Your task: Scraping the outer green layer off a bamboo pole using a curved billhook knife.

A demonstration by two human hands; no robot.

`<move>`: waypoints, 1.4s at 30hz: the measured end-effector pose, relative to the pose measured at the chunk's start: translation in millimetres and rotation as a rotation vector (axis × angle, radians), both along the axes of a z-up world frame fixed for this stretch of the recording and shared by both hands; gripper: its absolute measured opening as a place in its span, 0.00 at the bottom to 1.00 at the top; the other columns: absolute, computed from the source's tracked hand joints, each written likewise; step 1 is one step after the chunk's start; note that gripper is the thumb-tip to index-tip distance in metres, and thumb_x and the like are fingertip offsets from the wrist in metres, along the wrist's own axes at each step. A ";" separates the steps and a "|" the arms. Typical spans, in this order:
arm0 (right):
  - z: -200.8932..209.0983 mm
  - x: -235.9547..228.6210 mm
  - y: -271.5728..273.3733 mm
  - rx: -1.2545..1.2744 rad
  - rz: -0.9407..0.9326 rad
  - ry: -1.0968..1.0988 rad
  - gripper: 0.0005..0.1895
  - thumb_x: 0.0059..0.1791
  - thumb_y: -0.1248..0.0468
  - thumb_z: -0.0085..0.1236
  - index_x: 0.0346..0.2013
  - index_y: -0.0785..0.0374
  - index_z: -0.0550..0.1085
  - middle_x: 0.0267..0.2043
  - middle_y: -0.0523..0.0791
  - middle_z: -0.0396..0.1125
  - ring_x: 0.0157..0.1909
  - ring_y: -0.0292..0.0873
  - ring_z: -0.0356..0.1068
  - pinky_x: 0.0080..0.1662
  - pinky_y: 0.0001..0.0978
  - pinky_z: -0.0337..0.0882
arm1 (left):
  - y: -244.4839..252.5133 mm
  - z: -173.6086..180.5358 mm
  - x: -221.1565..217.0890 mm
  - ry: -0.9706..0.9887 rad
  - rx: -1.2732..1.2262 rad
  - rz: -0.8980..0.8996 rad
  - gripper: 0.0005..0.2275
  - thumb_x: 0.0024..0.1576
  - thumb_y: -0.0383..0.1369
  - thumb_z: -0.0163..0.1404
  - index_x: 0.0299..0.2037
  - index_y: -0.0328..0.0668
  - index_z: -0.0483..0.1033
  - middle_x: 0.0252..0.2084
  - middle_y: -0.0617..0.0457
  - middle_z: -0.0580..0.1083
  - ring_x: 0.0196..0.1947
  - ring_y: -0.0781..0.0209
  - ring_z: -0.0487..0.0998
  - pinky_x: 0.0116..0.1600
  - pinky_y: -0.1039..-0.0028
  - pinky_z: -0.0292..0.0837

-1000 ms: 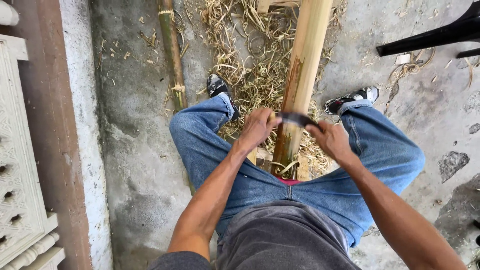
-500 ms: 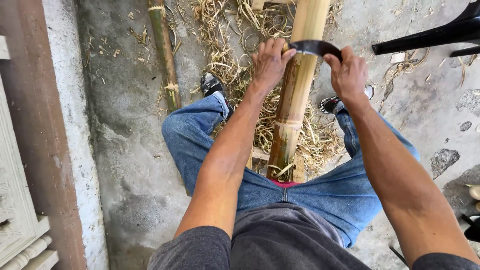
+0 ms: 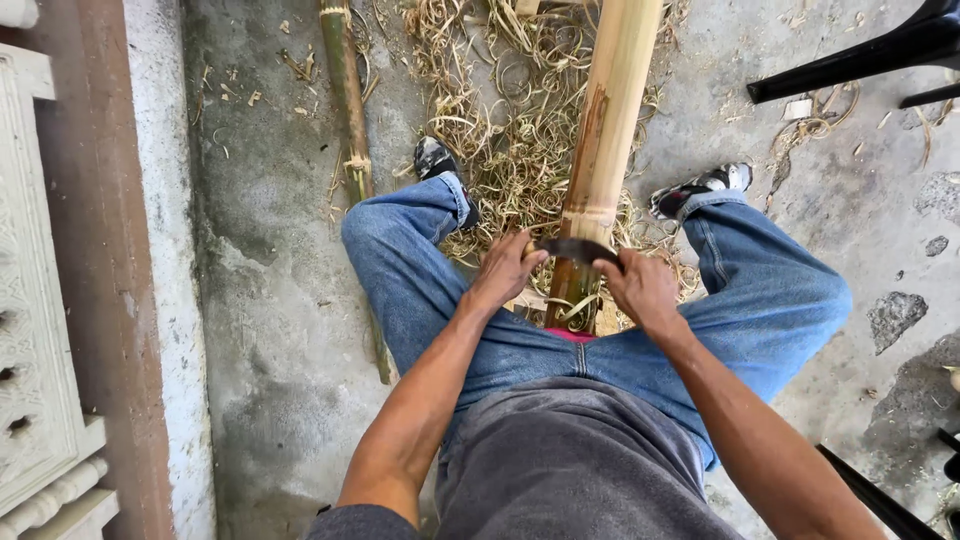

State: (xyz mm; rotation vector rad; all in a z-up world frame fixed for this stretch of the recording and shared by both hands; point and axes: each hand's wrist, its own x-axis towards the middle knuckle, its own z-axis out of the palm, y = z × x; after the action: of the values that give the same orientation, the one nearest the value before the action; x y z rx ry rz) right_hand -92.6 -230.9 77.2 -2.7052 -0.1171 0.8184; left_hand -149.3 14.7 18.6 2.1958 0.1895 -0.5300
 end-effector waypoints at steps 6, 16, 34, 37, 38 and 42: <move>-23.2 50.5 -22.4 0.121 -0.080 -0.072 0.27 0.55 0.40 0.47 0.35 0.62 0.72 0.17 0.43 0.64 0.15 0.40 0.59 0.17 0.37 0.61 | -22.7 1.7 74.1 -0.090 0.072 0.014 0.14 0.64 0.49 0.46 0.36 0.49 0.69 0.37 0.55 0.69 0.39 0.58 0.67 0.51 0.58 0.62; 10.8 11.1 -14.9 0.142 -0.097 -0.142 0.25 0.59 0.45 0.48 0.32 0.66 0.68 0.19 0.51 0.66 0.18 0.49 0.66 0.23 0.47 0.66 | -30.2 -11.2 24.6 -0.149 0.112 -0.009 0.14 0.65 0.49 0.44 0.40 0.48 0.69 0.35 0.55 0.67 0.36 0.57 0.65 0.45 0.58 0.62; -30.9 -50.3 -41.1 0.229 0.171 -0.294 0.26 0.58 0.43 0.49 0.32 0.63 0.70 0.18 0.47 0.63 0.17 0.37 0.56 0.23 0.40 0.60 | -6.6 24.3 -17.8 0.083 0.094 -0.228 0.16 0.59 0.47 0.51 0.33 0.42 0.67 0.29 0.56 0.66 0.28 0.68 0.62 0.33 0.65 0.60; -19.2 -24.7 -38.2 0.248 0.047 0.179 0.24 0.54 0.43 0.49 0.32 0.60 0.74 0.16 0.46 0.66 0.15 0.42 0.62 0.21 0.43 0.64 | -8.5 20.6 0.5 0.179 0.097 -0.208 0.16 0.67 0.47 0.43 0.35 0.45 0.67 0.29 0.54 0.66 0.26 0.61 0.61 0.34 0.64 0.64; -19.2 -11.6 -35.8 0.247 0.045 0.178 0.24 0.54 0.43 0.49 0.32 0.60 0.74 0.16 0.46 0.66 0.15 0.42 0.62 0.21 0.43 0.64 | -13.7 14.8 10.9 0.179 0.096 -0.211 0.16 0.67 0.47 0.43 0.35 0.45 0.67 0.29 0.54 0.66 0.26 0.61 0.61 0.34 0.64 0.64; -23.4 27.1 -30.1 0.276 0.028 -0.234 0.23 0.55 0.45 0.52 0.35 0.65 0.71 0.19 0.49 0.67 0.18 0.44 0.63 0.23 0.43 0.65 | -25.5 9.6 39.0 -0.144 0.150 -0.073 0.14 0.64 0.46 0.46 0.34 0.44 0.68 0.29 0.55 0.67 0.28 0.62 0.63 0.35 0.66 0.63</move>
State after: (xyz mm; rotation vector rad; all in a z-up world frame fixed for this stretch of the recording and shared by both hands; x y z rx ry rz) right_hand -65.5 -261.0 53.8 -2.5287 -0.2979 0.4505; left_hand -110.3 -10.8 28.2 2.3848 0.0741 -0.4068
